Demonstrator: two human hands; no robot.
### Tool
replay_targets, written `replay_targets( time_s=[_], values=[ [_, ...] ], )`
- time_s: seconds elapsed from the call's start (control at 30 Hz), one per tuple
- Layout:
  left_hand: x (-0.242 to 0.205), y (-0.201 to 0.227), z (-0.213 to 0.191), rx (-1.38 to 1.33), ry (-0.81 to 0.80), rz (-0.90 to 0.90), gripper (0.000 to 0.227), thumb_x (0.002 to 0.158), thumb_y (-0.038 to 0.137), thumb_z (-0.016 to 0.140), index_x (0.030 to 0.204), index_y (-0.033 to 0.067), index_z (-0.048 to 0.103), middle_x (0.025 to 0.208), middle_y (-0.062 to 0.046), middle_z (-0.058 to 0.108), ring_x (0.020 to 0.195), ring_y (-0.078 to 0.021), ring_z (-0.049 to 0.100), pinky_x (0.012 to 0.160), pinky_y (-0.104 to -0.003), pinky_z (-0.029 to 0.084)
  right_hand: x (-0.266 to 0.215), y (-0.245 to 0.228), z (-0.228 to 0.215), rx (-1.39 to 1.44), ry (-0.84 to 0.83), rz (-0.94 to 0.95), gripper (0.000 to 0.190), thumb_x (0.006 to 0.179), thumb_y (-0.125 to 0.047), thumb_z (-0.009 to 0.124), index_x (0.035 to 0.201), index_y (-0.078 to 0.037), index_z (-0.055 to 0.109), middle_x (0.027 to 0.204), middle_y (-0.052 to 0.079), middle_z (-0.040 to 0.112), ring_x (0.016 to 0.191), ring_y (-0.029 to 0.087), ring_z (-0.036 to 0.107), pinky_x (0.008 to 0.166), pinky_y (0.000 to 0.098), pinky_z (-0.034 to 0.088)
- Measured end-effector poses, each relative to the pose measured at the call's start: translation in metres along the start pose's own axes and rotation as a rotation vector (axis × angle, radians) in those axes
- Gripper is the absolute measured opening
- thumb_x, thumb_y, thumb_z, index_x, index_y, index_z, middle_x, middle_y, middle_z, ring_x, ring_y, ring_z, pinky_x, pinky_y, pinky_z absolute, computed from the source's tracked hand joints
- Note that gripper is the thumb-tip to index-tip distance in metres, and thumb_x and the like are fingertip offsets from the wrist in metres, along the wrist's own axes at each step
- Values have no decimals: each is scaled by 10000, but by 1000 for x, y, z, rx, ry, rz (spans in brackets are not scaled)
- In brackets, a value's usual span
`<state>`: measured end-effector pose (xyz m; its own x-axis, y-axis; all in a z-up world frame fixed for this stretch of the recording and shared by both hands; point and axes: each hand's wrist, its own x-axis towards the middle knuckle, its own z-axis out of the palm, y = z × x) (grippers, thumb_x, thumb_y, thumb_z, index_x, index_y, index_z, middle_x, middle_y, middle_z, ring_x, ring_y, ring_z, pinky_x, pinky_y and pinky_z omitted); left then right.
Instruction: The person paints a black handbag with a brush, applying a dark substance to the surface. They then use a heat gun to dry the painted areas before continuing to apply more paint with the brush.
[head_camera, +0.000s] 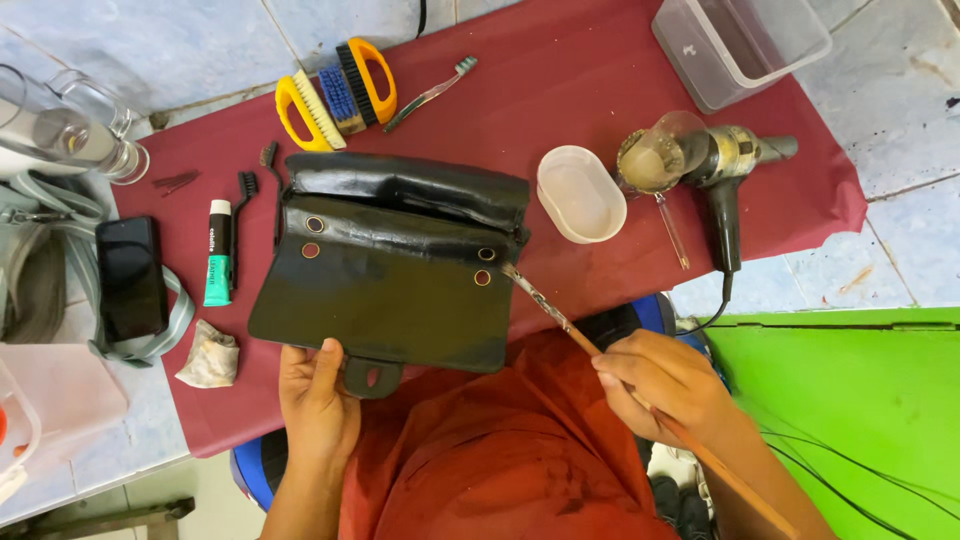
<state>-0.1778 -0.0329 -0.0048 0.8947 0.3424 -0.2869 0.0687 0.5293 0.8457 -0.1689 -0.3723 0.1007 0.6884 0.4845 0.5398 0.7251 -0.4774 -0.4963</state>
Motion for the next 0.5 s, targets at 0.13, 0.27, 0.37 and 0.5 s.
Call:
replay_targets(
  time_s=[0.13,0.27,0.37,0.5],
  values=[
    [-1,-2,-2,9,-15,16,377,995,120,612,1367,115,554,1289,-112,690,1068,-223,685,671,-342,570,-4,0,4,6,36,32,111,902,112,648,990,43,648,889,158,651,718,266,636,664,308,533],
    [-3,6,7,33,35,0,454,991,89,565,1440,68,507,1388,-131,634,1228,-237,633,1045,-357,532,-9,3,7,36,33,0,112,881,126,655,939,34,629,866,157,652,671,259,622,633,308,541],
    [-5,9,11,48,55,-11,473,989,87,555,1458,73,496,1411,-124,619,1250,-232,618,1066,-351,517,-10,6,10,29,35,-6,127,887,118,667,973,33,631,901,160,648,691,262,610,633,313,527],
    [-1,2,0,57,62,-15,438,989,100,583,1422,99,517,1366,-118,649,1188,-226,648,927,-363,568,-16,10,10,65,-21,-20,142,876,119,642,977,31,591,868,170,616,664,282,567,618,342,507]
  ],
)
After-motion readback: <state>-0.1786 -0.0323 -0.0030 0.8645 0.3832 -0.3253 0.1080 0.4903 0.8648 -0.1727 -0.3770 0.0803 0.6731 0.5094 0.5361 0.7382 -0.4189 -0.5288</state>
